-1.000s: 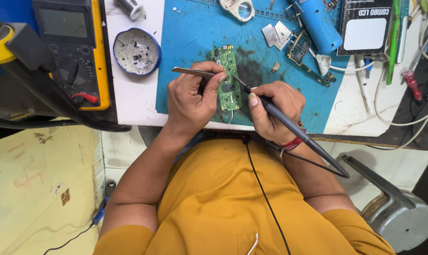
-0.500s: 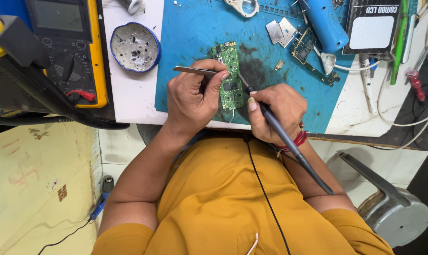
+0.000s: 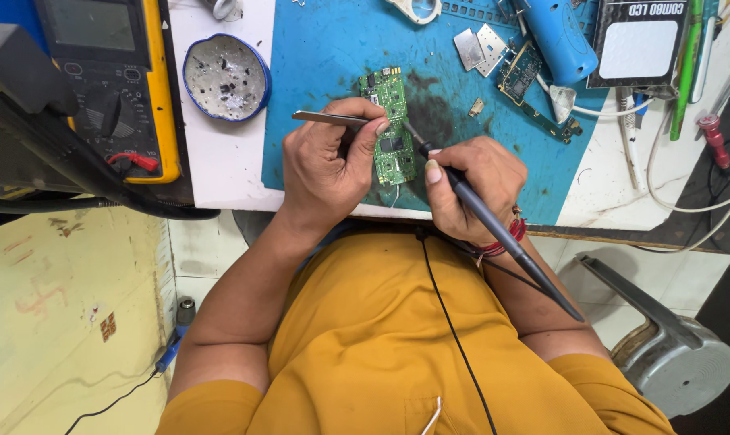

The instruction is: The person solders components on a green circuit board at a workbench, holding the board with tweezers in one hand and a soldering iron in the other. They reposition the board on the mat several times and continue soldering different points across its surface.

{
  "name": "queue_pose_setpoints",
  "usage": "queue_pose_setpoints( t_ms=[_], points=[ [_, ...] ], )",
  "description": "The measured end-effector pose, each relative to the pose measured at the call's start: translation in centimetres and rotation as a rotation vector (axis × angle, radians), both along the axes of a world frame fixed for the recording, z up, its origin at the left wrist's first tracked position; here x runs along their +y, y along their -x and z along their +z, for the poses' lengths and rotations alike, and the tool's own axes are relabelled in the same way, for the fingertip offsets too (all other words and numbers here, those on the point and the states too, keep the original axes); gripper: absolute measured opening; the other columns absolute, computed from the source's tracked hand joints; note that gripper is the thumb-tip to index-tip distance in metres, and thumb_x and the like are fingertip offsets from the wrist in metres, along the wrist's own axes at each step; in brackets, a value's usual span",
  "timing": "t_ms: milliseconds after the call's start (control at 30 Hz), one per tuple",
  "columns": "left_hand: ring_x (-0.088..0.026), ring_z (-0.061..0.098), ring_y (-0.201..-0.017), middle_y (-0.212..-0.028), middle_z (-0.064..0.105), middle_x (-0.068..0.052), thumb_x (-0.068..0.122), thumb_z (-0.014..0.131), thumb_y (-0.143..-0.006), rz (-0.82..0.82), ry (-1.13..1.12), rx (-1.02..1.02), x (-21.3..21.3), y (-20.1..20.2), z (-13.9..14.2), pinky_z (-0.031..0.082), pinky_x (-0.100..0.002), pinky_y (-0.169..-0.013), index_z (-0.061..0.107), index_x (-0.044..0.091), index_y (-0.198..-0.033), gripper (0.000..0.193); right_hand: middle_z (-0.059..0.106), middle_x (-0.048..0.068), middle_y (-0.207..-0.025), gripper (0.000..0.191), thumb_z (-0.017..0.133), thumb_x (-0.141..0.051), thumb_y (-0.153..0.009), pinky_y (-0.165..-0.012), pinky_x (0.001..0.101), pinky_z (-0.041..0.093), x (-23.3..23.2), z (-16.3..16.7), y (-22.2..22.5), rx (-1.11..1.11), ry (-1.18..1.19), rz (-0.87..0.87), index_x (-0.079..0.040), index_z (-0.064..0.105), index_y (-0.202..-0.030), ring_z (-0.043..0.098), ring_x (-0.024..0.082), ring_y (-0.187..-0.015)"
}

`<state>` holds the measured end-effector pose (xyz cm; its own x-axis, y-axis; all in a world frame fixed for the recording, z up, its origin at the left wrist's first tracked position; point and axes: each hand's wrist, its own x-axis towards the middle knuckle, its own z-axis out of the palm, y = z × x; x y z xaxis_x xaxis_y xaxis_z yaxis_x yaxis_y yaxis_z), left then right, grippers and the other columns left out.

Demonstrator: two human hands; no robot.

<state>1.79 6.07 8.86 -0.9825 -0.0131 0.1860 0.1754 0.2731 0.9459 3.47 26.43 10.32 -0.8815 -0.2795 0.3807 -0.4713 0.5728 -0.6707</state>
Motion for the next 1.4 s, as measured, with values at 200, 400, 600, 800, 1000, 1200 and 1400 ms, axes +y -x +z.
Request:
queue_pose_setpoints(
  t_ms=[200,400,600,800,1000,1200,1400],
  points=[
    [-0.009,0.065,-0.066,-0.087,0.073,-0.004,0.007,0.075,-0.102,0.0,-0.002,0.001,0.04,0.02,0.01,0.051,-0.026,-0.061,0.069,0.004,-0.108,0.009,0.067,0.013,-0.082,0.01,0.072,-0.003,-0.096,-0.064,0.0381,0.049,0.06,-0.24,0.15,0.002,0.011,0.009,-0.001,0.063,-0.098,0.064,0.029,-0.068],
    [-0.009,0.065,-0.066,-0.088,0.073,-0.005,0.007,0.075,-0.103,-0.004,-0.008,-0.002,-0.01,-0.09,-0.04,0.051,-0.026,-0.06,0.068,0.003,-0.108,0.009,0.068,0.012,-0.083,0.009,0.072,-0.002,-0.097,-0.061,0.0354,0.049,0.03,-0.3,0.07,-0.014,0.024,0.012,-0.001,0.063,-0.099,0.065,0.029,-0.07],
    [-0.008,0.064,-0.065,-0.086,0.072,-0.004,0.007,0.074,-0.103,-0.007,-0.016,0.002,0.06,-0.16,-0.06,0.05,-0.025,-0.059,0.069,0.003,-0.108,0.008,0.068,0.012,-0.083,0.008,0.071,0.0,-0.097,-0.06,0.0344,0.048,-0.11,-0.18,-0.18,-0.011,0.064,-0.03,-0.001,0.063,-0.098,0.064,0.027,-0.068],
    [-0.008,0.062,-0.064,-0.084,0.071,-0.004,0.007,0.074,-0.103,-0.006,-0.02,0.002,0.05,-0.22,0.03,0.048,-0.025,-0.059,0.069,0.003,-0.108,0.008,0.067,0.012,-0.081,0.008,0.072,0.0,-0.097,-0.063,0.0365,0.047,-0.19,-0.2,-0.1,-0.025,0.042,-0.03,-0.001,0.064,-0.097,0.063,0.027,-0.066],
    [-0.008,0.062,-0.064,-0.082,0.07,-0.003,0.007,0.074,-0.104,-0.005,-0.022,-0.004,0.05,-0.22,0.05,0.048,-0.025,-0.058,0.069,0.003,-0.108,0.008,0.067,0.012,-0.083,0.008,0.072,0.0,-0.098,-0.059,0.0334,0.047,-0.19,-0.3,-0.2,-0.018,0.056,-0.061,0.0,0.063,-0.099,0.064,0.027,-0.068],
    [-0.008,0.062,-0.064,-0.084,0.071,-0.004,0.007,0.074,-0.104,-0.001,-0.016,0.014,0.09,-0.27,0.03,0.048,-0.025,-0.059,0.069,0.004,-0.108,0.007,0.067,0.011,-0.081,0.008,0.072,-0.001,-0.098,-0.058,0.0329,0.046,-0.09,-0.4,-0.22,-0.03,0.062,-0.044,-0.001,0.064,-0.097,0.063,0.026,-0.065],
    [-0.008,0.062,-0.064,-0.084,0.071,-0.004,0.007,0.074,-0.104,-0.001,-0.017,0.008,0.11,-0.25,0.03,0.048,-0.025,-0.059,0.069,0.003,-0.108,0.007,0.067,0.012,-0.082,0.007,0.071,-0.001,-0.098,-0.06,0.0334,0.047,-0.04,-0.47,-0.27,-0.012,0.057,-0.066,0.0,0.064,-0.099,0.064,0.026,-0.067]
  ],
)
